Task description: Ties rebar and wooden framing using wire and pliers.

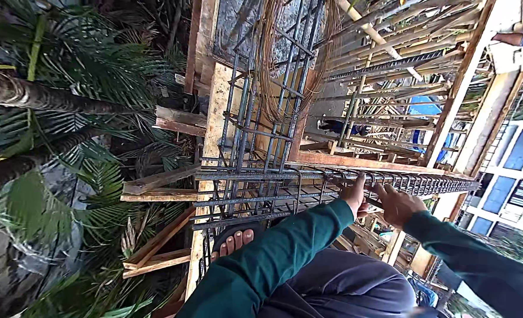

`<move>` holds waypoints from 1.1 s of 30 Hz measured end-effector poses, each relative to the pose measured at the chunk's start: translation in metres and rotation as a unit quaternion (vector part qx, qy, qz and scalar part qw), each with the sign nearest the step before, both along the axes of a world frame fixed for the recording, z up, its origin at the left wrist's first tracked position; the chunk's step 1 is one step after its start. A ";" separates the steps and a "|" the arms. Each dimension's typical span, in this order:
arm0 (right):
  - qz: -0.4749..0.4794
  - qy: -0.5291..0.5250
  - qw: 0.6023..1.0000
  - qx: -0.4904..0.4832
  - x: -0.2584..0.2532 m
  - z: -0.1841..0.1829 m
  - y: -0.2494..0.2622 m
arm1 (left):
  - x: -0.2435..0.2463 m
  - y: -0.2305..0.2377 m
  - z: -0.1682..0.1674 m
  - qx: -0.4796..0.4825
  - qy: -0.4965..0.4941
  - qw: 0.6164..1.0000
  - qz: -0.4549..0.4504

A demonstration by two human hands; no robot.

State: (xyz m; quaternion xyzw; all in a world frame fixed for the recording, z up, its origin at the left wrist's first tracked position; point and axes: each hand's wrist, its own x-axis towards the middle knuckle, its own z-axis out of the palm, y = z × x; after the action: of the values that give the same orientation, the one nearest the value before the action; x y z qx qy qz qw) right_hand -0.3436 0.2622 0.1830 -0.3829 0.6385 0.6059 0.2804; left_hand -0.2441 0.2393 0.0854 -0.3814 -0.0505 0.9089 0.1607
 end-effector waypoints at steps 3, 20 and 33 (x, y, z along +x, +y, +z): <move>-0.088 -0.004 0.995 0.039 -0.009 -0.002 -0.017 | 0.014 0.019 -0.003 -0.054 0.002 0.998 -0.019; -0.289 0.044 0.956 0.016 -0.016 -0.031 0.001 | -0.019 0.049 -0.068 -0.034 -0.007 0.990 0.138; -0.442 0.012 0.893 -0.080 0.001 -0.021 0.034 | -0.001 0.050 -0.057 -0.066 -0.001 0.994 0.084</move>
State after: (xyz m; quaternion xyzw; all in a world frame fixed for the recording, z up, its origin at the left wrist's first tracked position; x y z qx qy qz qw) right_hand -0.3424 0.2959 0.1618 -0.0747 0.7913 0.3708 0.4804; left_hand -0.2447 0.2888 0.0287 -0.3861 -0.0224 0.9204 0.0579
